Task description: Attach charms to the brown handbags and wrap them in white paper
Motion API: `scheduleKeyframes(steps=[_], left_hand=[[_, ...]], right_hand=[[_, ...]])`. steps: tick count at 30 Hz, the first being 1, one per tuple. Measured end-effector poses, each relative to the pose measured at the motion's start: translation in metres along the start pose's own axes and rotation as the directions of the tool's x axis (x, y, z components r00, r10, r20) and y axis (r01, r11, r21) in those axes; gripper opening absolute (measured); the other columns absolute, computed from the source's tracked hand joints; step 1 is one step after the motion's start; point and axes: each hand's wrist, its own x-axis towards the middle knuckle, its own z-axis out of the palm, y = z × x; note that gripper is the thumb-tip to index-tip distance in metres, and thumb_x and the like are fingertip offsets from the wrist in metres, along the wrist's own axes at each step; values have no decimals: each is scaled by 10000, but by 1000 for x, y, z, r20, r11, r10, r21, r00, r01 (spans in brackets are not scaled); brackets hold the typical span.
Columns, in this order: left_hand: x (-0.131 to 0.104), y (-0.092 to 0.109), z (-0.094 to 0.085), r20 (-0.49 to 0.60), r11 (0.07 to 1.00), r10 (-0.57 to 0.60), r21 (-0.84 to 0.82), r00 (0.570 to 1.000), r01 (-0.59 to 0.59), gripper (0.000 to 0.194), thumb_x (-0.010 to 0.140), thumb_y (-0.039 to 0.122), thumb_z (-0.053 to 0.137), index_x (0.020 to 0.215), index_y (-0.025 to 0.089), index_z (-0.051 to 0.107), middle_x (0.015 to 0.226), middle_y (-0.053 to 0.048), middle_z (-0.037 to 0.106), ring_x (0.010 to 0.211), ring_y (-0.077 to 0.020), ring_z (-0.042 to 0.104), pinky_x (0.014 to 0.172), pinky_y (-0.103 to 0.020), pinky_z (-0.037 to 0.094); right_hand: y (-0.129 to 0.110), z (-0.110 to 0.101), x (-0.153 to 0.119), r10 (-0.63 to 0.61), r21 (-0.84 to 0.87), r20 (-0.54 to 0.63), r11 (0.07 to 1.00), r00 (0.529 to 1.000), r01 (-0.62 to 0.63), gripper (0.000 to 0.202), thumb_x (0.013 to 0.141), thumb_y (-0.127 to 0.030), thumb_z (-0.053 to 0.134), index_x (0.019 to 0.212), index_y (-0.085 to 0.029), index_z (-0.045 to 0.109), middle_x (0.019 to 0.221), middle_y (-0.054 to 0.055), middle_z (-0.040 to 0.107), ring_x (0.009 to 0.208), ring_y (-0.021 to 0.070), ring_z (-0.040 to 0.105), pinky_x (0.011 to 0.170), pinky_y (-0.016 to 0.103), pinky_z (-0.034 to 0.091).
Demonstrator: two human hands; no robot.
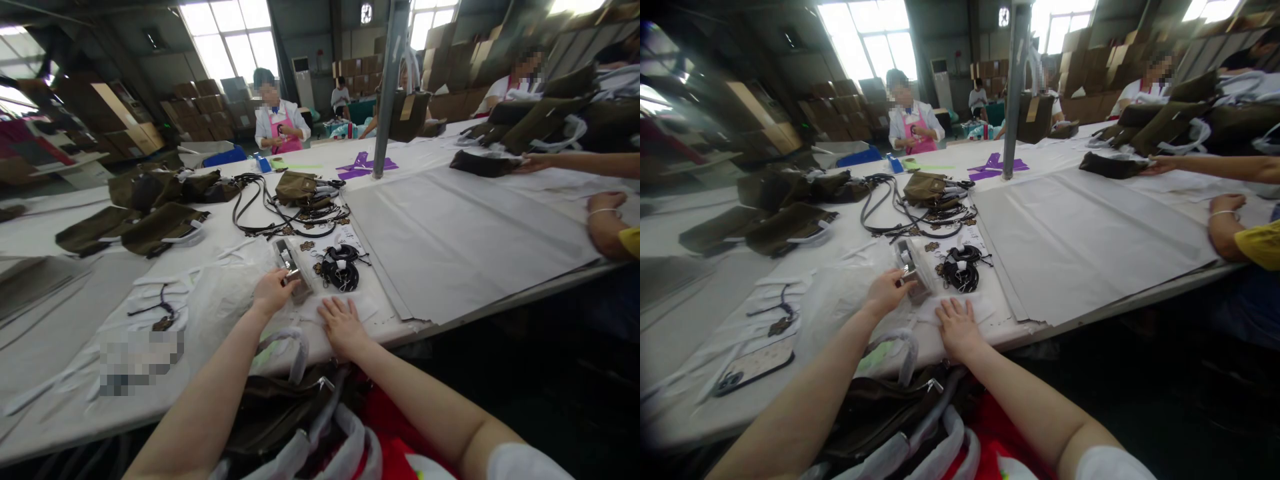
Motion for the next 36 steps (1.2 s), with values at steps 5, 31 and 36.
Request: scheduleKeyframes(steps=[5, 31, 36], left_hand=[[-5, 6, -1, 27, 1000, 10, 11, 1000, -10, 269, 859, 442, 594, 915, 205, 710, 964, -55, 678, 840, -210, 648, 704, -284, 462], [-329, -38, -41, 38, 970, -192, -148, 981, 196, 500, 773, 180, 477, 1252, 243, 605, 1283, -71, 647, 1261, -259, 531, 1171, -478, 232], [-324, -34, -19, 132, 975, -123, -167, 984, 144, 229, 756, 285, 589, 935, 295, 731, 1011, -29, 734, 1095, -248, 622, 1177, -497, 155]], right_hand=[[3, 3, 10, 1, 16, 16, 1000, 1000, -1, 447, 961, -285, 402, 1402, -260, 468, 1548, 44, 365, 1440, 267, 243, 1157, 565, 93], [-34, -45, -88, -311, 490, 34, 833, 950, 255, 167, 911, -289, 562, 866, -212, 704, 831, 56, 719, 794, 207, 660, 739, 334, 521], [-32, -41, -82, -244, 477, 56, 859, 968, 189, 192, 906, -315, 569, 848, -207, 718, 809, 47, 723, 757, 196, 658, 712, 317, 511]])
